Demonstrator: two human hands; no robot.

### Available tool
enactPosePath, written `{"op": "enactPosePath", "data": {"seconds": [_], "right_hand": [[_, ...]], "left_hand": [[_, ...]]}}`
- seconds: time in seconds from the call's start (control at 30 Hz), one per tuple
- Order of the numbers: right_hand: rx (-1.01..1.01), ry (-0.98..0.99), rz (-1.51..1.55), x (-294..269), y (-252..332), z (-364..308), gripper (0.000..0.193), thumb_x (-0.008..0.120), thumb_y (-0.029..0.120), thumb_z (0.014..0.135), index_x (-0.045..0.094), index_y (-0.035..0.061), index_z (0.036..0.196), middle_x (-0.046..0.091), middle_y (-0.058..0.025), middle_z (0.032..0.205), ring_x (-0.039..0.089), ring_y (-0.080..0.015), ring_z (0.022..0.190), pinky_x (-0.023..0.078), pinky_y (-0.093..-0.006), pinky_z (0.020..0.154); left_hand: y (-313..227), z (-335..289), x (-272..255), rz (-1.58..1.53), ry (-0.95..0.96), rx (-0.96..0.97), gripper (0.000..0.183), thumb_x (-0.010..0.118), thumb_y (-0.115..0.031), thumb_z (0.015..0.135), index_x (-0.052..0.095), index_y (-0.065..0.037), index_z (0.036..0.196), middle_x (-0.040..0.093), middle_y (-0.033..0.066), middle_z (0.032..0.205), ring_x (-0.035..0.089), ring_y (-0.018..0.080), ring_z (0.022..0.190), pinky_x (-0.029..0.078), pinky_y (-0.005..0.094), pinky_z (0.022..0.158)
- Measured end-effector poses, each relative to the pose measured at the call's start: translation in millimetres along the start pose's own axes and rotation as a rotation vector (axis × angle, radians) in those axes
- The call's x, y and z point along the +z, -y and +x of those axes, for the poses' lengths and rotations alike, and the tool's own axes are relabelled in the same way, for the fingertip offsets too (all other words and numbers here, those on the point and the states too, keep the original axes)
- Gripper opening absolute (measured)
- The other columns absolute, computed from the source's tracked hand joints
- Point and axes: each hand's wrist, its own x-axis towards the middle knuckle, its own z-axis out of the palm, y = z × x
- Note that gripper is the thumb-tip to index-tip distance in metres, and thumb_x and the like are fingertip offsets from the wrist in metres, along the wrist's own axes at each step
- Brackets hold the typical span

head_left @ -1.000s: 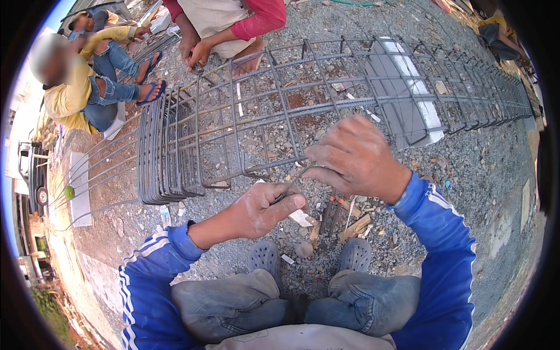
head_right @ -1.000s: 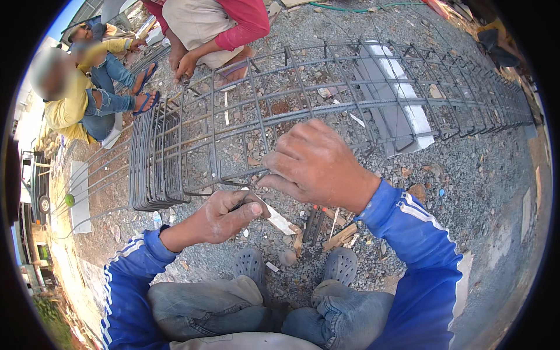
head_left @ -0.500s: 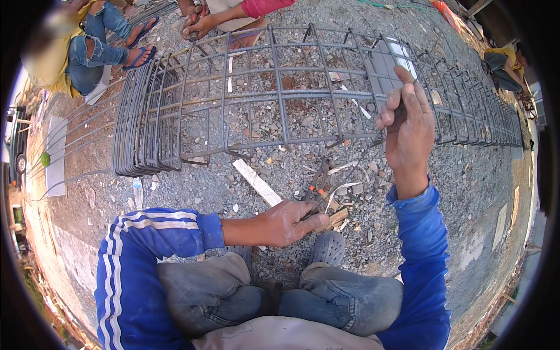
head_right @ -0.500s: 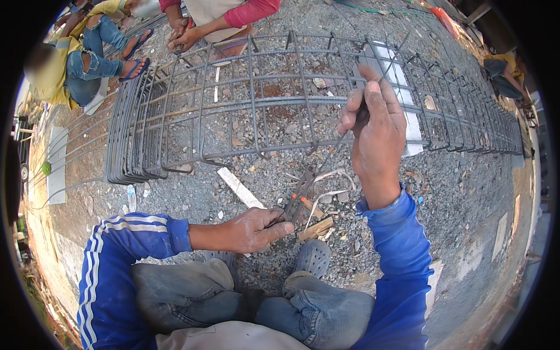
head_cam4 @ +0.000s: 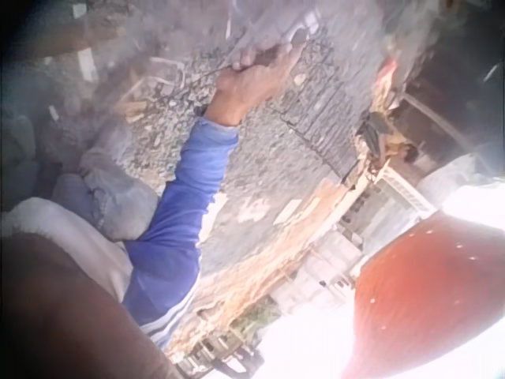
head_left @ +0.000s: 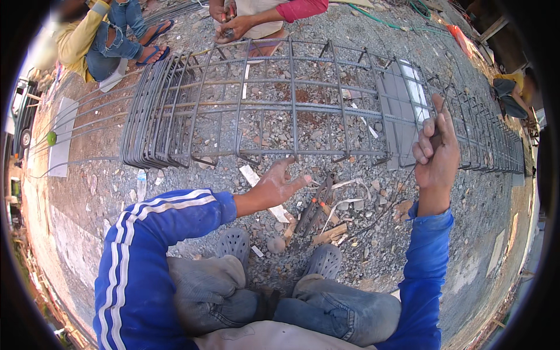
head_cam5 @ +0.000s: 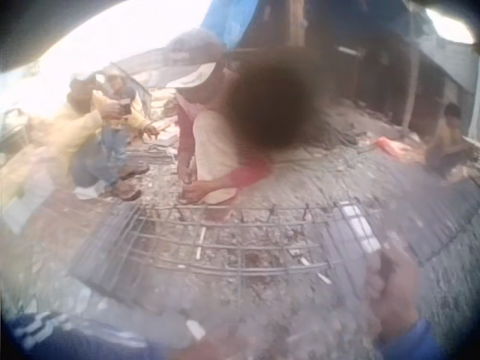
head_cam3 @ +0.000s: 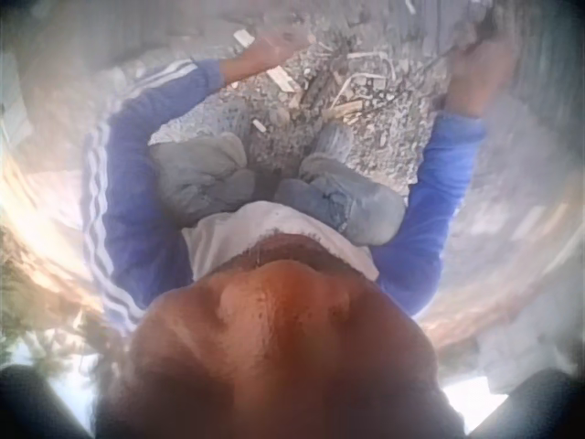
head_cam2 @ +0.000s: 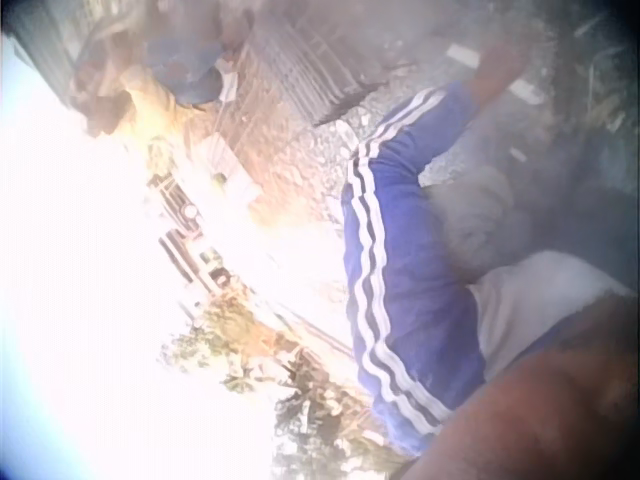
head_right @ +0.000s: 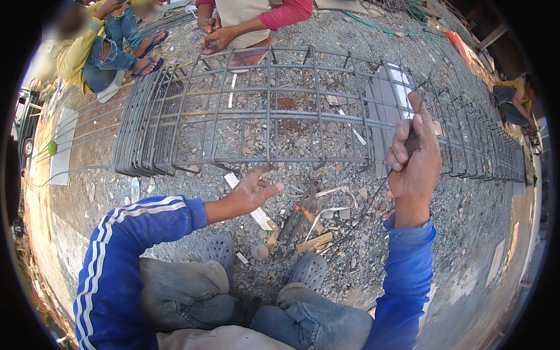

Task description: The person ties together metal rebar components using wire and pliers to assemble a structural reinforcement cage.

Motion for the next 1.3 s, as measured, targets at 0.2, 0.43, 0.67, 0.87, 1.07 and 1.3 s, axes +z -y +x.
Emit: {"op": "enactPosePath", "data": {"seconds": [0.2,0.43,0.67,0.87,1.07,1.3], "right_hand": [[0.101,0.134,-0.098,14,-5,-15,0.049,0.045,0.018,0.100,0.037,0.0047,0.146,0.050,0.0015,0.068,0.034,-0.0013,0.044,0.025,-0.0169,0.035],[0.315,0.303,-0.275,15,-18,-22,0.050,0.045,0.013,0.096,0.041,0.0064,0.145,0.050,0.0020,0.063,0.031,-0.0019,0.043,0.024,-0.0186,0.036],[-0.427,0.700,-1.227,33,-67,-24,0.035,0.051,0.005,0.085,0.065,0.0048,0.118,0.067,-0.0177,0.083,0.067,-0.0345,0.074,0.052,-0.0425,0.066],[-0.584,0.642,-1.748,45,-101,1,0.021,0.060,0.009,0.076,0.069,0.0075,0.094,0.068,-0.0160,0.083,0.068,-0.0345,0.076,0.054,-0.0441,0.067],[-0.487,0.943,-1.779,48,-136,9,0.018,0.060,0.012,0.075,0.072,0.0117,0.088,0.067,-0.0153,0.076,0.067,-0.0343,0.077,0.052,-0.0472,0.065],[-0.458,0.872,-1.916,64,-132,18,0.012,0.062,0.017,0.077,0.072,0.0112,0.081,0.069,-0.0143,0.080,0.068,-0.0333,0.079,0.052,-0.0479,0.070]], "left_hand": [[3,38,-15,0.007,0.229,0.063,0.056,0.034,-0.049,0.103,0.062,-0.001,0.111,0.057,0.0127,0.073,0.051,0.0239,0.066,0.043,0.0441,0.067],[1,38,-17,0.150,0.200,0.143,0.057,0.032,-0.051,0.103,0.059,-0.002,0.095,0.052,0.0160,0.069,0.050,0.0333,0.066,0.042,0.0454,0.068],[3,35,-13,0.017,0.151,0.119,0.054,0.041,-0.049,0.101,0.058,0.002,0.093,0.058,0.0226,0.077,0.055,0.0383,0.075,0.044,0.0463,0.074],[31,-5,18,-0.141,-0.135,0.061,0.046,0.053,-0.040,0.099,0.054,0.001,0.118,0.061,0.0148,0.096,0.059,0.0227,0.083,0.048,0.0365,0.077],[0,-8,16,-0.370,0.108,-0.147,0.044,0.054,-0.037,0.099,0.053,-0.001,0.125,0.062,0.0088,0.103,0.060,0.0144,0.087,0.049,0.0291,0.073],[-22,10,16,-0.567,0.084,-0.225,0.032,0.049,-0.027,0.101,0.059,0.001,0.113,0.061,0.0030,0.080,0.059,0.0114,0.068,0.048,0.0263,0.061]]}}
